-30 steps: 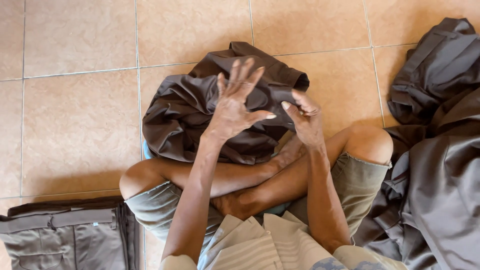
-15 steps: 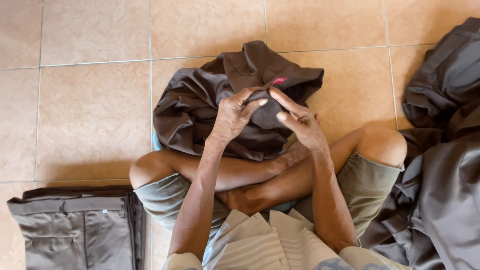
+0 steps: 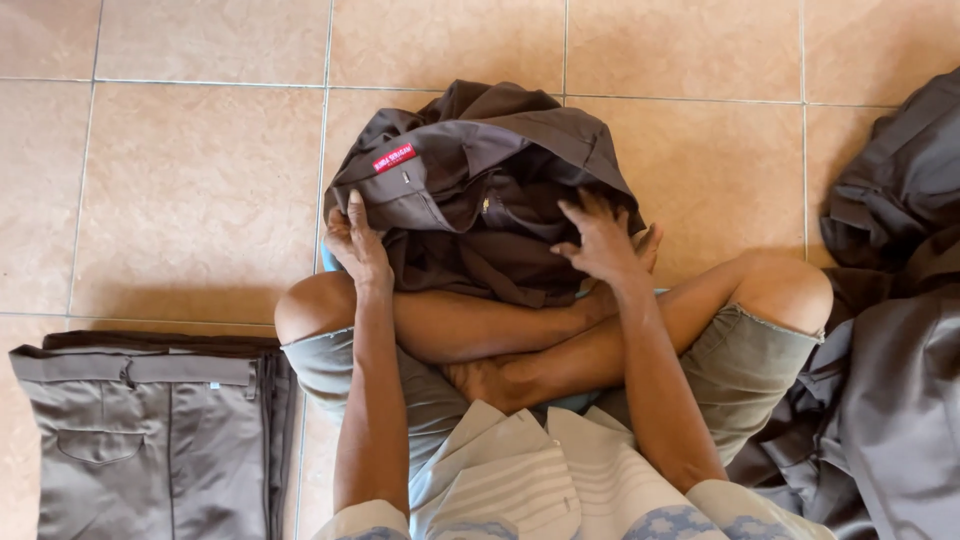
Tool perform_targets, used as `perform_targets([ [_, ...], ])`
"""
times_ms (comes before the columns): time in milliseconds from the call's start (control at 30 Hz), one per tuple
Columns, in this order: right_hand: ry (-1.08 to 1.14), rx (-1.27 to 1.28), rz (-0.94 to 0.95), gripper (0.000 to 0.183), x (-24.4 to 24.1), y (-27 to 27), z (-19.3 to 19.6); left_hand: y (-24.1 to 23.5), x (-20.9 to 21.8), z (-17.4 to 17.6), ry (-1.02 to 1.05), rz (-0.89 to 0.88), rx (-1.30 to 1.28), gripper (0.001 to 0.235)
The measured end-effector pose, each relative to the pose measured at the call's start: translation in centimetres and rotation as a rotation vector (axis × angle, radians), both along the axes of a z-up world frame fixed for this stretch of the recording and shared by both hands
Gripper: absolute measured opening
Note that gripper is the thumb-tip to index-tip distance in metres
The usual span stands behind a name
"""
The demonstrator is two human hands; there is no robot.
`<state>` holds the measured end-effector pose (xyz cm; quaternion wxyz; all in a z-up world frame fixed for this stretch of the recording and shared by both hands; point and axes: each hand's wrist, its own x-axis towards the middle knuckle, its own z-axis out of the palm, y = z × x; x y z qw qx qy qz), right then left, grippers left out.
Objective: The person sits cross-legged on a tiled floor and folds a pair of dark brown trousers by hand. They smooth the fabric, fold the legs together, and then fold the garment into a compact rectangle before placing it aside.
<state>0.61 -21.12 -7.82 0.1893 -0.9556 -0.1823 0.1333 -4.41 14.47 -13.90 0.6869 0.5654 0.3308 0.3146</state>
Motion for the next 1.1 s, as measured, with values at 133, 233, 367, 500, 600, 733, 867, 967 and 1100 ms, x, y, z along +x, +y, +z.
perform_targets([
  [133,-0.053,-0.127,0.003,0.071,1.7,0.4,-6.6,-1.9,1.5,5.0,0.006,0.029,0.182,0.028],
  [233,-0.401,-0.083,0.012,0.023,2.8,0.0,-8.4,-4.1,3.2,11.4,-0.108,0.03,0.341,0.029],
  [367,-0.14,0.366,0.003,0.015,2.3,-1.2,-1.2,-5.7,6.4,16.2,-0.327,-0.009,0.513,0.022],
  [500,0.319,0.631,-0.366,0.046,2.0,-2.2,3.4,-9.5,8.0,18.7,-0.408,-0.144,0.58,0.017],
  [600,-0.033,0.811,-0.478,0.052,4.5,-12.8,-22.4,-11.4,10.0,14.9,-0.155,-0.193,0.808,0.024],
  [733,0.032,0.482,-0.636,0.029,3.3,-6.5,-5.6,-14.0,9.8,11.1,0.0,-0.294,0.738,0.029],
  [867,0.266,0.481,-0.763,0.083,-0.6,-3.7,4.8,-15.0,9.0,9.6,0.048,-0.177,0.6,0.011],
  [967,0.271,0.454,-0.561,0.089,-1.7,-2.8,8.0,-14.7,9.2,10.3,0.02,-0.131,0.608,0.007],
  [1100,-0.066,0.443,-0.296,0.028,-0.5,-6.6,-1.7,-14.6,10.2,12.2,-0.056,-0.071,0.799,0.016],
])
